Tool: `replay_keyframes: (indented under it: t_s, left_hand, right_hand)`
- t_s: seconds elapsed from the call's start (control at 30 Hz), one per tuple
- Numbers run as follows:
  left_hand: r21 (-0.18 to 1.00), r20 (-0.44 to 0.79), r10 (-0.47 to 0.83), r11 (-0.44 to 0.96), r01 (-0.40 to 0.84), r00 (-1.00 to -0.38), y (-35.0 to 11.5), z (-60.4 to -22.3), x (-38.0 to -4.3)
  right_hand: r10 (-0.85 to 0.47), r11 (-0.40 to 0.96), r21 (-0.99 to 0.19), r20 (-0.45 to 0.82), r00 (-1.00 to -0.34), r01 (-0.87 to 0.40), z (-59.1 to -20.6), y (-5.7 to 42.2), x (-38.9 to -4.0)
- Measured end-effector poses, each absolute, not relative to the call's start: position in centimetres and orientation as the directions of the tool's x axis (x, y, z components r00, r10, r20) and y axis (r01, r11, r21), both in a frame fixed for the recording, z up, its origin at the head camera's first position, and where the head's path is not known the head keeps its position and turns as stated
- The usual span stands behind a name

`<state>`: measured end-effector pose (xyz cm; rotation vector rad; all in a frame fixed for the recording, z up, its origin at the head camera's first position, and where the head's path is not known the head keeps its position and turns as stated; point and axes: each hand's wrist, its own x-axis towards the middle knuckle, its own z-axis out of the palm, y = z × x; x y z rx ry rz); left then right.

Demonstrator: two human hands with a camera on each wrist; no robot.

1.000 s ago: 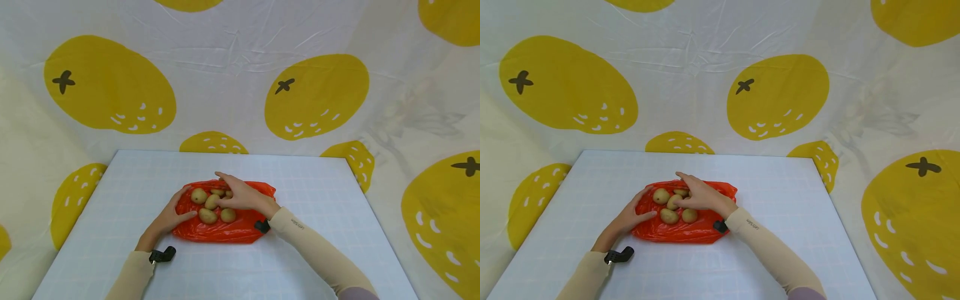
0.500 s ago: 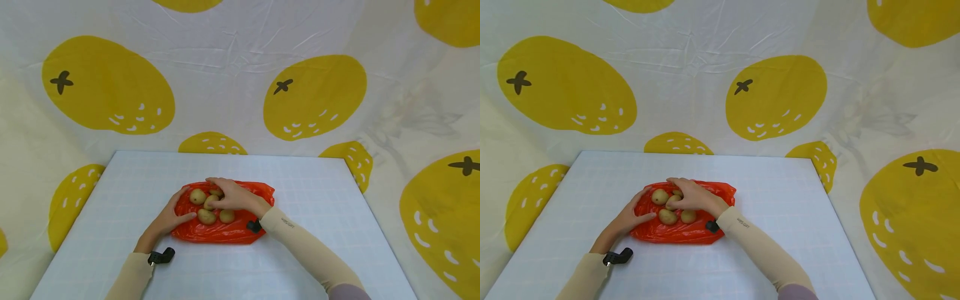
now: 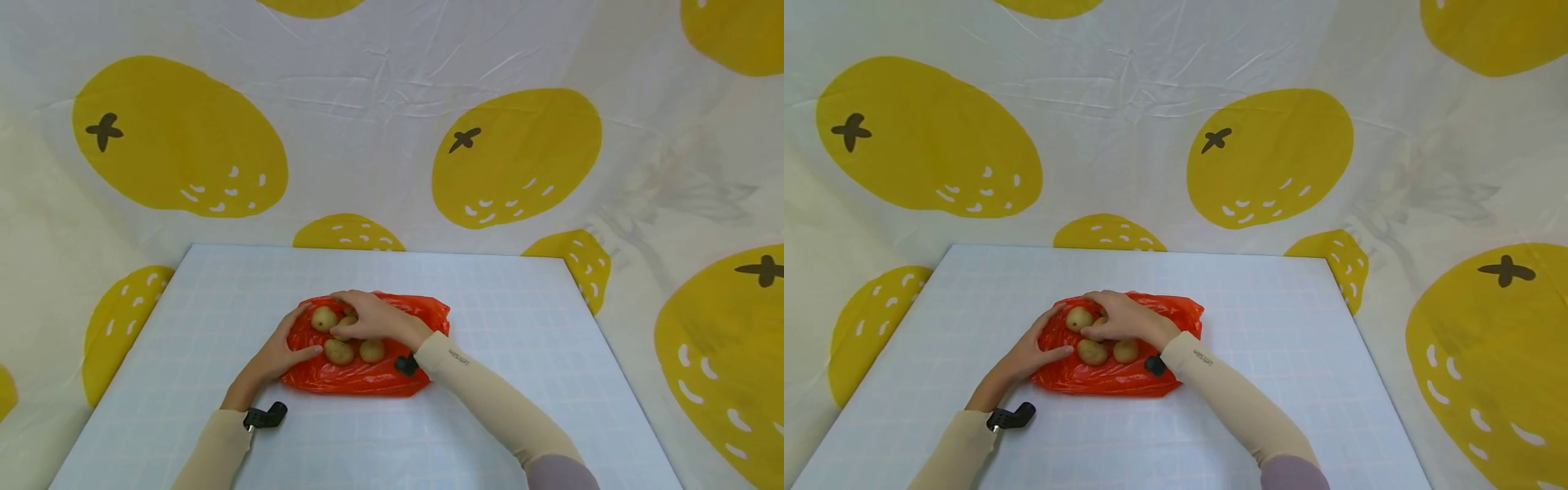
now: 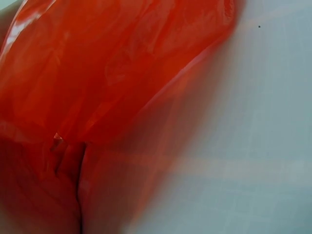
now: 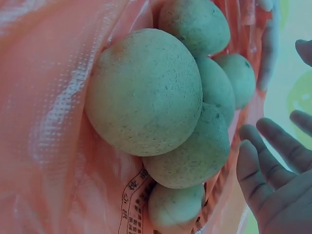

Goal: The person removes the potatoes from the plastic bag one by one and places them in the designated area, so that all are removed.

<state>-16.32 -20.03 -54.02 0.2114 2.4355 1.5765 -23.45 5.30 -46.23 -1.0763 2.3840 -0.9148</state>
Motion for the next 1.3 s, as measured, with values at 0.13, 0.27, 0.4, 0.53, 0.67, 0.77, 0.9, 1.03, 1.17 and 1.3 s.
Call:
replay_keyframes:
  t_s: [0.13, 0.27, 0.4, 0.53, 0.67, 0.77, 0.9, 1.03, 1.17, 1.3]
  left_hand:
    - [0.911, -0.113, 0.251, 0.413, 0.001, -0.961, -20.0, -54.0, -16.4]
    - [0.91, -0.111, 0.256, 0.415, 0.005, -0.96, -19.9, -53.9, -16.4]
    - [0.91, -0.118, 0.254, 0.415, -0.002, -0.96, -19.9, -53.8, -16.4]
    - [0.907, -0.13, 0.245, 0.421, -0.015, -0.961, -20.0, -53.8, -16.4]
    - [0.91, -0.128, 0.245, 0.415, -0.015, -0.961, -20.0, -53.9, -16.4]
    - [0.913, -0.122, 0.243, 0.408, -0.013, -0.962, -20.0, -54.0, -16.3]
    - [0.906, -0.119, 0.242, 0.423, -0.005, -0.963, -20.1, -53.9, -16.2]
    - [0.909, -0.113, 0.244, 0.417, -0.001, -0.963, -20.0, -53.8, -16.2]
    - [0.913, -0.11, 0.244, 0.408, -0.001, -0.964, -20.0, -53.8, -16.2]
    - [0.908, -0.095, 0.253, 0.418, 0.02, -0.963, -20.1, -53.9, -16.3]
  right_hand:
    - [-0.767, 0.501, -0.692, -0.076, -0.637, -0.52, -46.3, 5.0, -23.7]
    - [-0.762, 0.512, -0.699, -0.101, -0.64, -0.499, -46.3, 4.8, -23.9]
    - [-0.743, 0.534, -0.705, -0.129, -0.656, -0.466, -46.4, 4.5, -24.2]
    - [-0.732, 0.541, -0.709, -0.131, -0.669, -0.453, -46.7, 4.1, -24.7]
    - [-0.729, 0.542, -0.709, -0.13, -0.672, -0.452, -47.2, 3.7, -25.1]
    - [-0.732, 0.536, -0.716, -0.131, -0.668, -0.447, -47.3, 3.5, -25.2]
    - [-0.736, 0.533, -0.715, -0.127, -0.665, -0.453, -47.3, 3.1, -25.2]
    - [-0.731, 0.54, -0.705, -0.122, -0.672, -0.46, -47.5, 2.7, -25.3]
    - [-0.728, 0.542, -0.705, -0.122, -0.674, -0.458, -47.7, 2.5, -25.3]
    - [-0.726, 0.543, -0.709, -0.128, -0.676, -0.449, -47.8, 2.4, -25.2]
